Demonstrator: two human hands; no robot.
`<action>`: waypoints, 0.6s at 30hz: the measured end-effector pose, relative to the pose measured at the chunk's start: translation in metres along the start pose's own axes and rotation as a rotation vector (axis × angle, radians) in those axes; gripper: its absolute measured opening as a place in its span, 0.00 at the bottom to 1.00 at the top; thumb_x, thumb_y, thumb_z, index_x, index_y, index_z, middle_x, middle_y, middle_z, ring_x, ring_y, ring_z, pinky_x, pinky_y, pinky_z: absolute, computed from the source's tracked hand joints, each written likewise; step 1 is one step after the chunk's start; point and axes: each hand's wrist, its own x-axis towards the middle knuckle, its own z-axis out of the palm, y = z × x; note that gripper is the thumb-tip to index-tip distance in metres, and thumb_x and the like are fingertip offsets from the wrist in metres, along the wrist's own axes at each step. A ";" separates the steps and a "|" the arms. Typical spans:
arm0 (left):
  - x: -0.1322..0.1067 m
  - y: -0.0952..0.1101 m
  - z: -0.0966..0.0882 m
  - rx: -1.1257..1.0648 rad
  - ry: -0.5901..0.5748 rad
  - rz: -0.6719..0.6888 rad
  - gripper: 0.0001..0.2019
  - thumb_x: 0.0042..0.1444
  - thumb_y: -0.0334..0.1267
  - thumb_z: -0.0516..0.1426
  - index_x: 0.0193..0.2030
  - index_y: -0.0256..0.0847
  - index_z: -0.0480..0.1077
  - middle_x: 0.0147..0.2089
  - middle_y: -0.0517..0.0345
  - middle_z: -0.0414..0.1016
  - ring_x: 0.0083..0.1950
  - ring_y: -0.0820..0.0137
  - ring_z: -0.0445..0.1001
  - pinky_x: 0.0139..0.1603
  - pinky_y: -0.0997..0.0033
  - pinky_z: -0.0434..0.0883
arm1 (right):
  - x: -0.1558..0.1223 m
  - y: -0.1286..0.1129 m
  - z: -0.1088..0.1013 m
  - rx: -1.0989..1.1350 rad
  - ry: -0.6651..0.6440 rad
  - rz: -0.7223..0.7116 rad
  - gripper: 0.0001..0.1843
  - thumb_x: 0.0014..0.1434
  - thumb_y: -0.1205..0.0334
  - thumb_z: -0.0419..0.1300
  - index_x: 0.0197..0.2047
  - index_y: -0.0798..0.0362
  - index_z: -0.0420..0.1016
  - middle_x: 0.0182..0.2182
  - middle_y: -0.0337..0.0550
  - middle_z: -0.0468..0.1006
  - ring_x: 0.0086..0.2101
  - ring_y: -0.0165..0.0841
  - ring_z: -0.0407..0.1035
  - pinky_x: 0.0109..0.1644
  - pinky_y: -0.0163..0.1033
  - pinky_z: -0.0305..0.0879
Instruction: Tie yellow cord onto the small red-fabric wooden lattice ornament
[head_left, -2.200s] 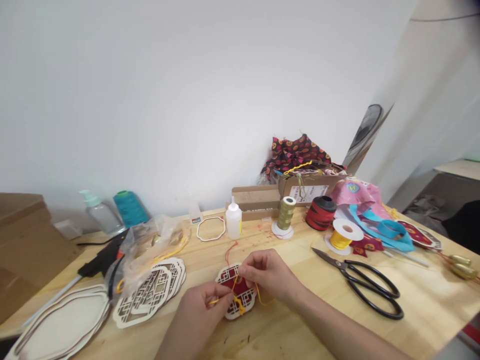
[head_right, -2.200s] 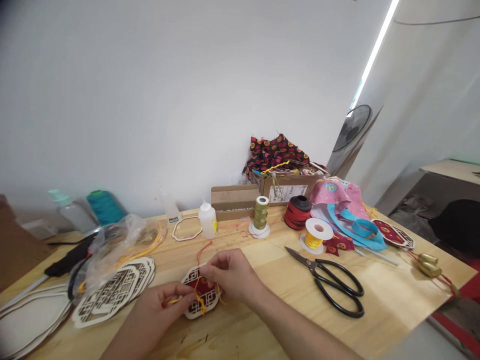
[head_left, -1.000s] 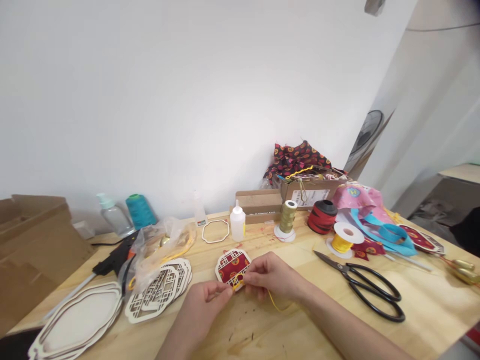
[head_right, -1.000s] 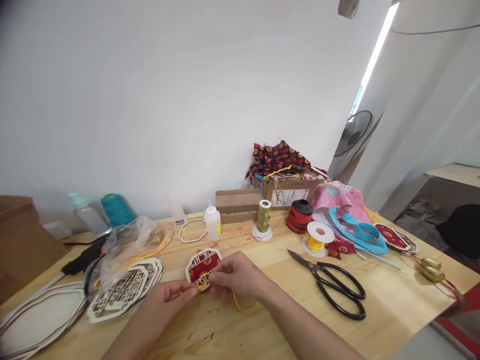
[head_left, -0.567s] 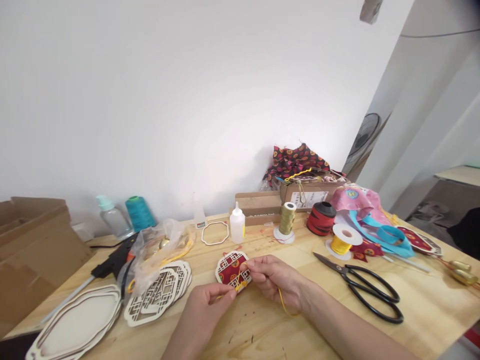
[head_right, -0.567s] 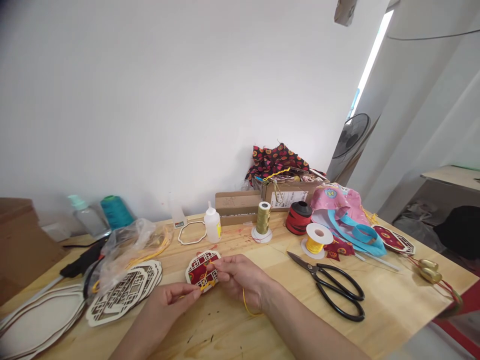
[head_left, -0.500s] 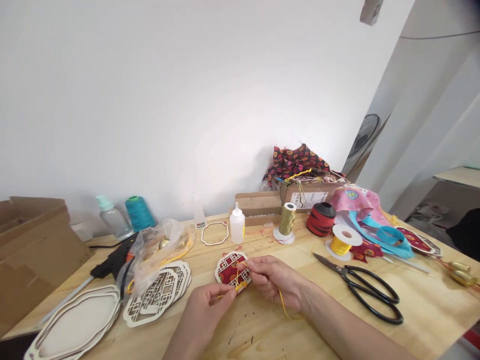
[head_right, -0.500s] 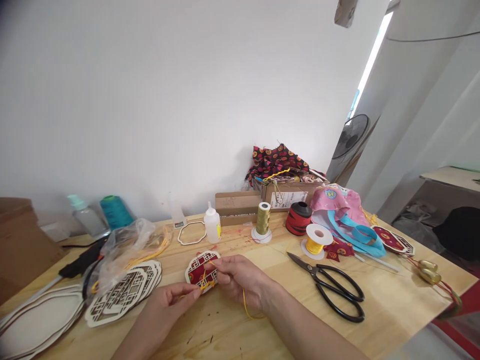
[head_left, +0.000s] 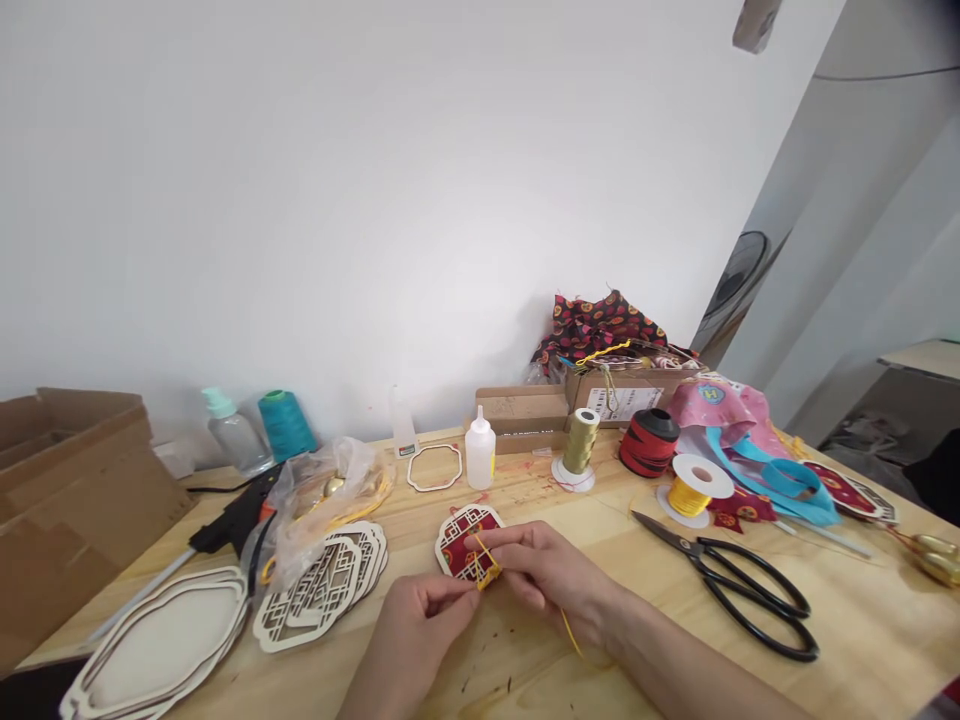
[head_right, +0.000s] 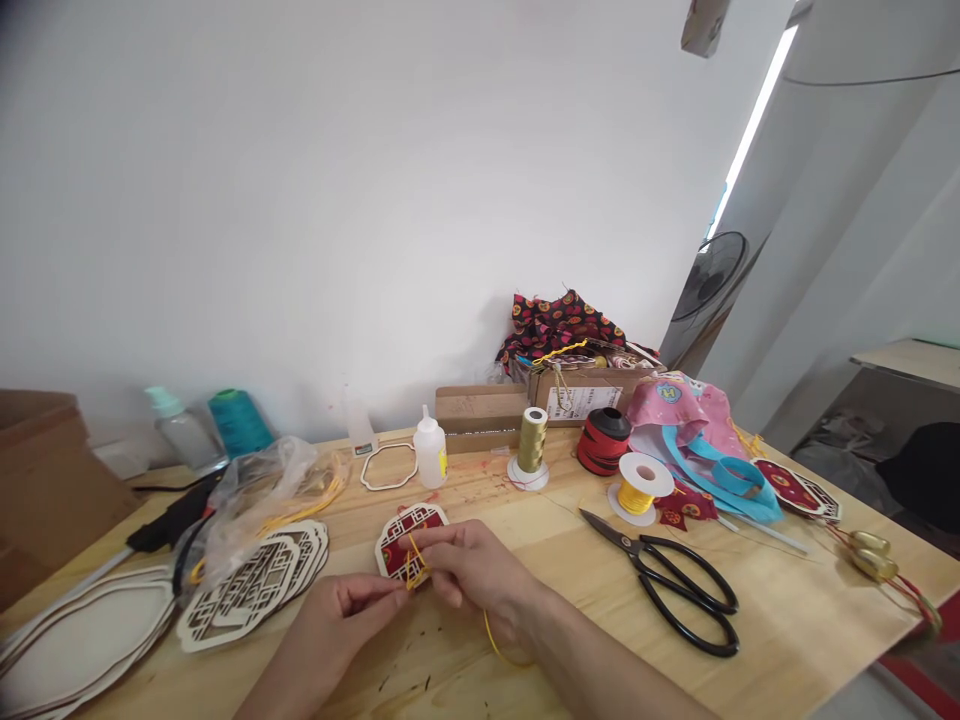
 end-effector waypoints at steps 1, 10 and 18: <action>0.000 0.000 0.001 0.005 0.008 -0.004 0.13 0.44 0.42 0.53 0.23 0.35 0.75 0.16 0.63 0.70 0.20 0.72 0.62 0.21 0.77 0.56 | 0.001 0.000 -0.001 -0.003 0.006 -0.010 0.16 0.50 0.65 0.51 0.42 0.59 0.69 0.07 0.27 0.57 0.10 0.18 0.43 0.14 0.26 0.36; -0.003 0.016 -0.004 -0.178 -0.049 0.002 0.08 0.42 0.34 0.54 0.26 0.36 0.75 0.19 0.62 0.72 0.25 0.70 0.66 0.28 0.76 0.61 | -0.002 0.011 0.010 -0.655 -0.050 -0.262 0.17 0.49 0.71 0.47 0.41 0.54 0.68 0.11 0.29 0.57 0.12 0.21 0.50 0.16 0.25 0.47; 0.001 0.010 -0.003 -0.143 0.026 0.007 0.15 0.45 0.44 0.54 0.16 0.36 0.68 0.13 0.68 0.57 0.18 0.77 0.55 0.19 0.78 0.53 | -0.003 0.007 0.008 -1.160 0.160 -0.513 0.10 0.51 0.66 0.51 0.33 0.50 0.72 0.20 0.36 0.73 0.20 0.26 0.62 0.25 0.28 0.54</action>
